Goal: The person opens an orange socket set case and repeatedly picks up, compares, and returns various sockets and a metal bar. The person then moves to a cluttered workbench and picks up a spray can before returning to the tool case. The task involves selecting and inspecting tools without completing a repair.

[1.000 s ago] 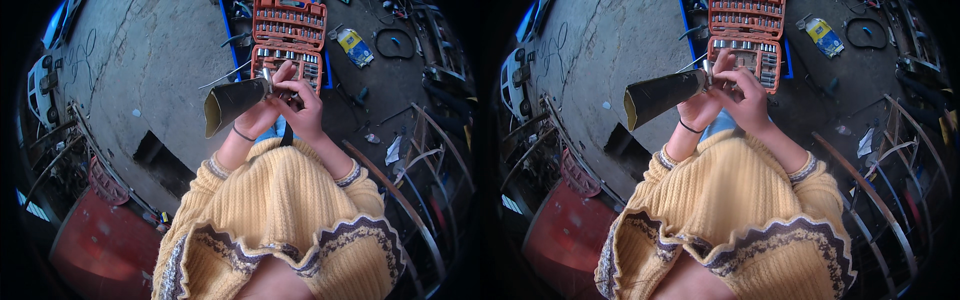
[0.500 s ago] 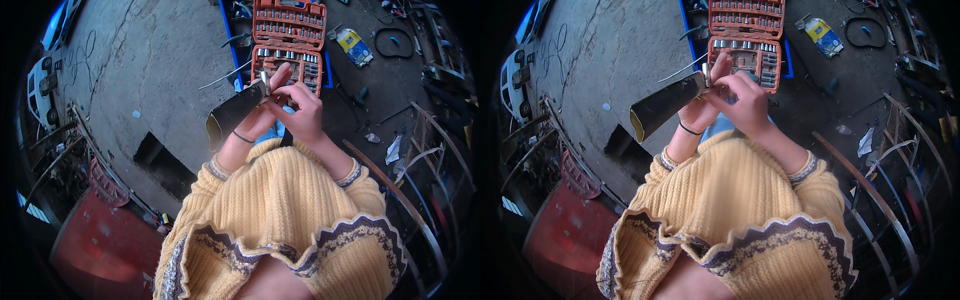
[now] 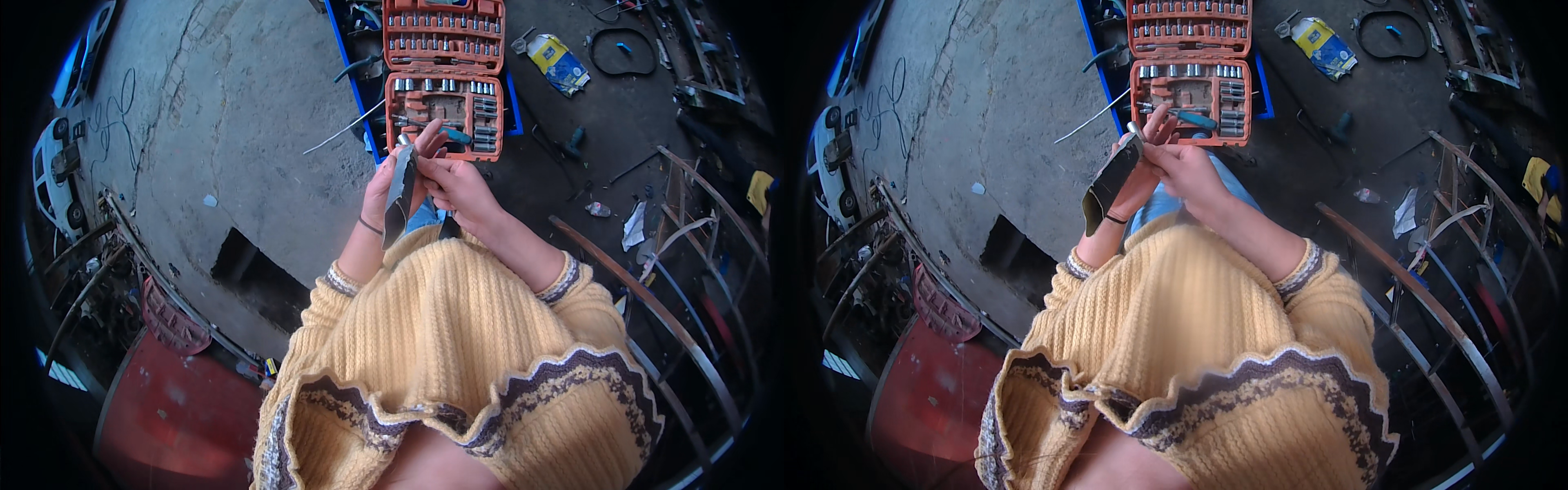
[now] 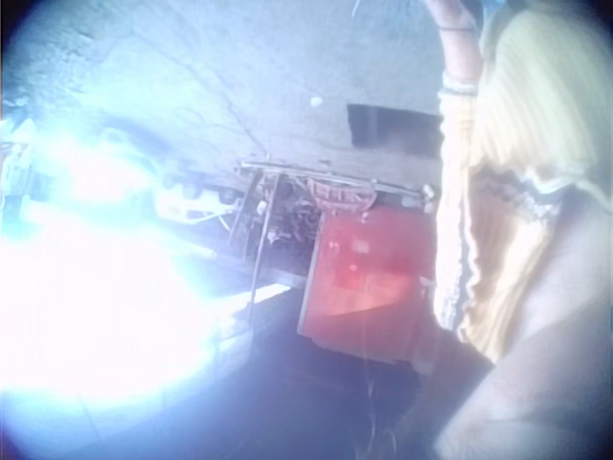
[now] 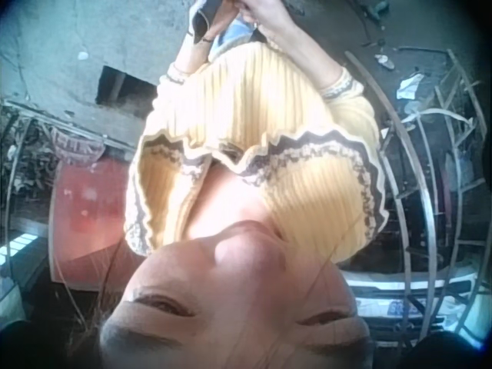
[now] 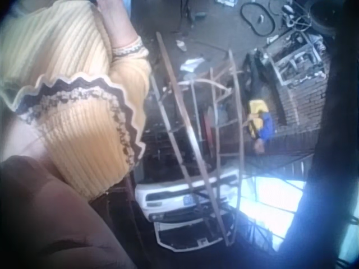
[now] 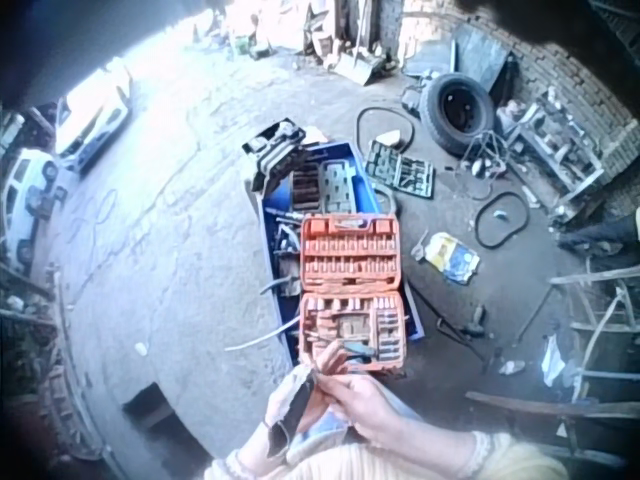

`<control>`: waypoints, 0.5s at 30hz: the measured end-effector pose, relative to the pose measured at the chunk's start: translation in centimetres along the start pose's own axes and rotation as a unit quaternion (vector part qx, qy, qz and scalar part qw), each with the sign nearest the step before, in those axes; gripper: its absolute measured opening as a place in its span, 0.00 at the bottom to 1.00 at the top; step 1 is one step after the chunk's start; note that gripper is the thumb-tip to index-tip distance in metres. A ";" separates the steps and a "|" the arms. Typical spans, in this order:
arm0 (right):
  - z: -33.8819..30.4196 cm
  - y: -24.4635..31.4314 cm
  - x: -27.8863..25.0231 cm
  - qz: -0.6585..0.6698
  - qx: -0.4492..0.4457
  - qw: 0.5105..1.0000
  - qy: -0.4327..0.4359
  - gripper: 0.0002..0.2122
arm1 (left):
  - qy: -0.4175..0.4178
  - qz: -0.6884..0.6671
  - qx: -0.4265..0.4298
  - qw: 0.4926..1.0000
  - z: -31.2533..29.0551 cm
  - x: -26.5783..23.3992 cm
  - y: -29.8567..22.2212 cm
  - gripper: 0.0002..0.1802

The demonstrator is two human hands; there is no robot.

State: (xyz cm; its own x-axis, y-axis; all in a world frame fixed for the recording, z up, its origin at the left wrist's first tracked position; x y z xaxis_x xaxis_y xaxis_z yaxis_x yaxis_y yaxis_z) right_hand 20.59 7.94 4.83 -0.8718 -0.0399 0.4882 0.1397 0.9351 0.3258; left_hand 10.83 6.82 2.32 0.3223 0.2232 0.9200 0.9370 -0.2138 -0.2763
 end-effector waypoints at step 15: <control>3.9 4.8 -16.8 -0.699 -0.335 0.555 -0.302 0.07 | -0.094 -0.176 0.103 0.974 -1.3 -3.2 -4.6 0.16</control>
State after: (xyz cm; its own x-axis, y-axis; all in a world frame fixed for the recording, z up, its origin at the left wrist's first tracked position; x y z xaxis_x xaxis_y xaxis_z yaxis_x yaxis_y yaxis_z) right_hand 34.08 14.52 -4.98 -0.3196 -0.2472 -0.9147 -0.9040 -0.2097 0.3725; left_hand 5.34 5.86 0.98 -0.0235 0.4223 0.9061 0.9949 0.0987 -0.0202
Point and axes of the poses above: each hand's wrist, its own z-axis towards the middle knuckle, its own x-axis out of the palm, y = z × x, the point moved 4 cm from there along z, towards the middle knuckle, and after that the axes turned 6 degrees about x, right-handed, at the moved point
